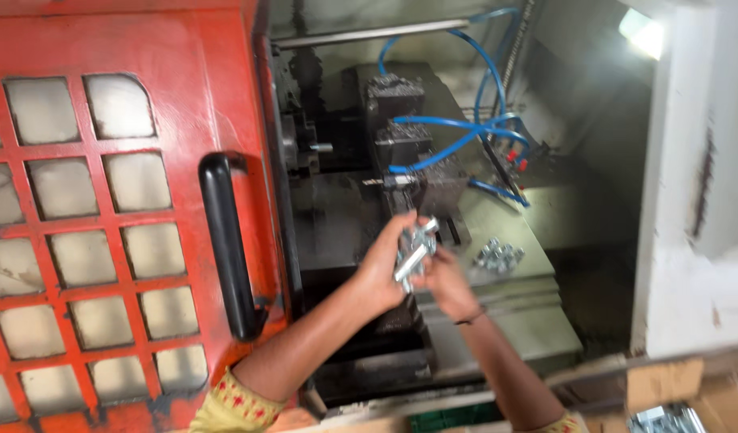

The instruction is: The person repeatedly picks up small cylindrical metal parts, inserts them into a red industrial machine, and presses a button on the control panel. After each cycle, the person removes the processed parts and places them into a cardboard box.

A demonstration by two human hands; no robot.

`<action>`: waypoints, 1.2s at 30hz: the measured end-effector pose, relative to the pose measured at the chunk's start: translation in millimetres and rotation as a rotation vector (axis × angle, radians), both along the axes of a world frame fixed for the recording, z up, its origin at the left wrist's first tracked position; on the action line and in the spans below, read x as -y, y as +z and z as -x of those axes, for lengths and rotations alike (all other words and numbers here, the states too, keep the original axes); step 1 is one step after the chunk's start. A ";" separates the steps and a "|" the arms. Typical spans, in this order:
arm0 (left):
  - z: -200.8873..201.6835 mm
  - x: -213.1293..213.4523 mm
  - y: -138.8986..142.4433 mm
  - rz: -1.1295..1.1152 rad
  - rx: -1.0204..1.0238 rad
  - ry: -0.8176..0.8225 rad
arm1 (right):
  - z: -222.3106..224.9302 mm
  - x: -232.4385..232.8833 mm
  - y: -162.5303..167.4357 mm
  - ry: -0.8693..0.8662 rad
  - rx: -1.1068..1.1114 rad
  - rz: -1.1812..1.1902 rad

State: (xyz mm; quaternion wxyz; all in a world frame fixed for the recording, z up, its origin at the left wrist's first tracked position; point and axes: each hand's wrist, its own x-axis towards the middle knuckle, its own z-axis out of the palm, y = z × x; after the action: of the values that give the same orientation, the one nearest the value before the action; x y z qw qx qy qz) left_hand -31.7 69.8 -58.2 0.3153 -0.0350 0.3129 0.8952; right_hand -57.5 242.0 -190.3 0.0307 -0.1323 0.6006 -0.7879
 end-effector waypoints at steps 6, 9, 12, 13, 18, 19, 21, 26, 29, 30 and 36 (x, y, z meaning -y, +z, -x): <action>46.6 5.2 -0.9 0.043 0.042 0.112 | 148.7 113.6 -20.2 0.121 0.316 0.163; 73.0 6.6 7.1 0.033 0.020 0.327 | 203.8 144.2 -37.0 0.142 0.484 0.362; 85.5 19.0 10.3 0.049 0.001 0.472 | 219.4 121.0 -65.4 0.529 0.713 0.951; 93.0 25.4 12.6 0.059 -0.025 0.504 | 222.2 113.1 -69.8 0.650 0.793 1.110; 102.5 28.2 26.2 0.022 0.043 0.517 | 233.0 99.4 -62.7 0.252 0.659 0.454; 102.2 27.1 28.9 0.014 0.068 0.500 | 235.7 98.2 -59.4 0.525 0.717 0.654; 100.9 26.5 32.8 0.001 0.055 0.481 | 239.0 91.3 -56.2 1.075 0.787 1.061; 100.9 25.5 35.7 0.001 -0.007 0.542 | 222.7 104.3 -76.1 0.432 0.717 0.575; 103.0 25.9 36.4 -0.008 0.006 0.563 | 173.4 147.3 -100.9 0.147 0.574 0.419; 104.1 24.9 37.1 -0.006 0.018 0.562 | 150.7 166.4 -109.8 0.080 0.531 0.391; 119.2 30.3 42.2 0.022 0.049 0.580 | 155.9 202.9 -130.4 -0.044 0.466 0.345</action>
State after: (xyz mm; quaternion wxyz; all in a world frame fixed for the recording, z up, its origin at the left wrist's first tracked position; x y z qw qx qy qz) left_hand -150.9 39.5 -16.0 0.0534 -0.1480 0.2916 0.9435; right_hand -213.4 39.1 -320.7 0.1277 0.0620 0.4372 -0.8881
